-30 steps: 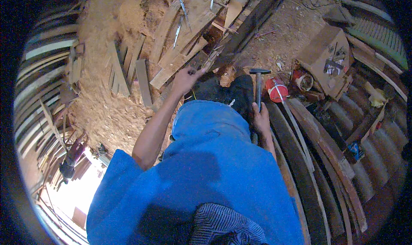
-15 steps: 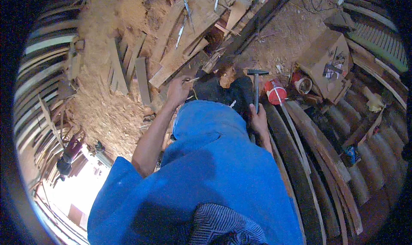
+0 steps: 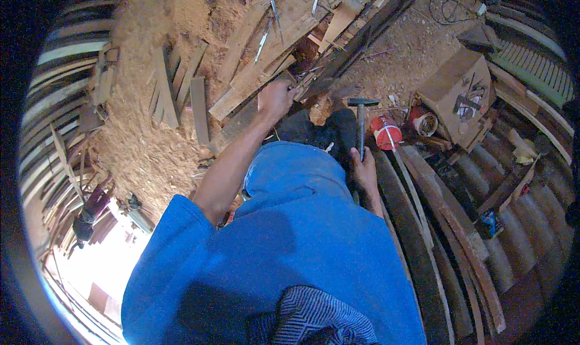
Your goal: The person hammers nails into wooden planks using a hammer. They repeatedly position nails and strike them until flush with the wood surface.
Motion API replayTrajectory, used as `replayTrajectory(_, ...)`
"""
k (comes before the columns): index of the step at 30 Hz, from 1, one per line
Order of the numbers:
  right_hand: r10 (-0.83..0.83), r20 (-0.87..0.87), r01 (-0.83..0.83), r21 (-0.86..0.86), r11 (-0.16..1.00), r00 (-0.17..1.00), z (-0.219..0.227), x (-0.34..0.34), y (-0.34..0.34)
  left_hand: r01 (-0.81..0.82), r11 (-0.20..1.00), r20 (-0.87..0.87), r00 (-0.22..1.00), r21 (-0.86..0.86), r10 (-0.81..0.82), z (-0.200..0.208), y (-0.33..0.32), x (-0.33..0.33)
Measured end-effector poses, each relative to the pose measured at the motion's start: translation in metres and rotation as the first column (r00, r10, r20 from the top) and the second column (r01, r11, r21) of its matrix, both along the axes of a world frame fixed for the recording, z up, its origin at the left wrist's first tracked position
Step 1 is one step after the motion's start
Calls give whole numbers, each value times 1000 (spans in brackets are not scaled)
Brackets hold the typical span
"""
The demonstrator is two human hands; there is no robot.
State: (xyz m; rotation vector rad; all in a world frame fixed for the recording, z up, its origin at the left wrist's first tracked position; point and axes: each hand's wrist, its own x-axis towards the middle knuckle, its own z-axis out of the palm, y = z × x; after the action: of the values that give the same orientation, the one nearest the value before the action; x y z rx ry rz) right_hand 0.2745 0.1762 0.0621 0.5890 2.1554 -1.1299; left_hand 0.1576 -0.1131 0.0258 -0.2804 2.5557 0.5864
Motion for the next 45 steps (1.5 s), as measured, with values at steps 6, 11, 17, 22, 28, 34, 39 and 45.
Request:
replayTrajectory(6, -18, 27, 18, -21, 1000, 999, 11, -3, -2, 317, 922, 17, 947, -221, -321, 1, 9, -6)
replayTrajectory(11, -28, 29, 27, 20, 999, 999, 5, 4, 2, 308, 933, 1, 950, -187, -313, -15, 7, 2)
replayTrajectory(17, -2, 175, -1, 17, 1000, 985, 3, 7, 10, 317, 923, 4, 946, -218, -324, -11, 7, 4)
replayTrajectory(22, 11, 177, -14, 16, 1000, 984, 11, 1, 9, 275, 962, -159, 949, -9, -272, 21, 12, -14)
replayTrajectory(28, -27, 174, 31, -20, 999, 984, 12, -15, 4, 161, 902, -463, 885, 402, 48, 25, 23, -53)
replayTrajectory(34, -53, 25, 55, -78, 995, 998, 11, -29, 6, 133, 867, -205, 978, 480, -37, 9, 16, -87)
replayTrajectory(39, -20, -51, 18, -41, 999, 999, 8, -39, 13, -7, 895, -66, 997, 446, 41, -1, 21, -86)
replayTrajectory(45, 4, -141, -10, -42, 999, 990, 18, -51, 11, 162, 922, -165, 980, 351, -109, -5, 18, -81)
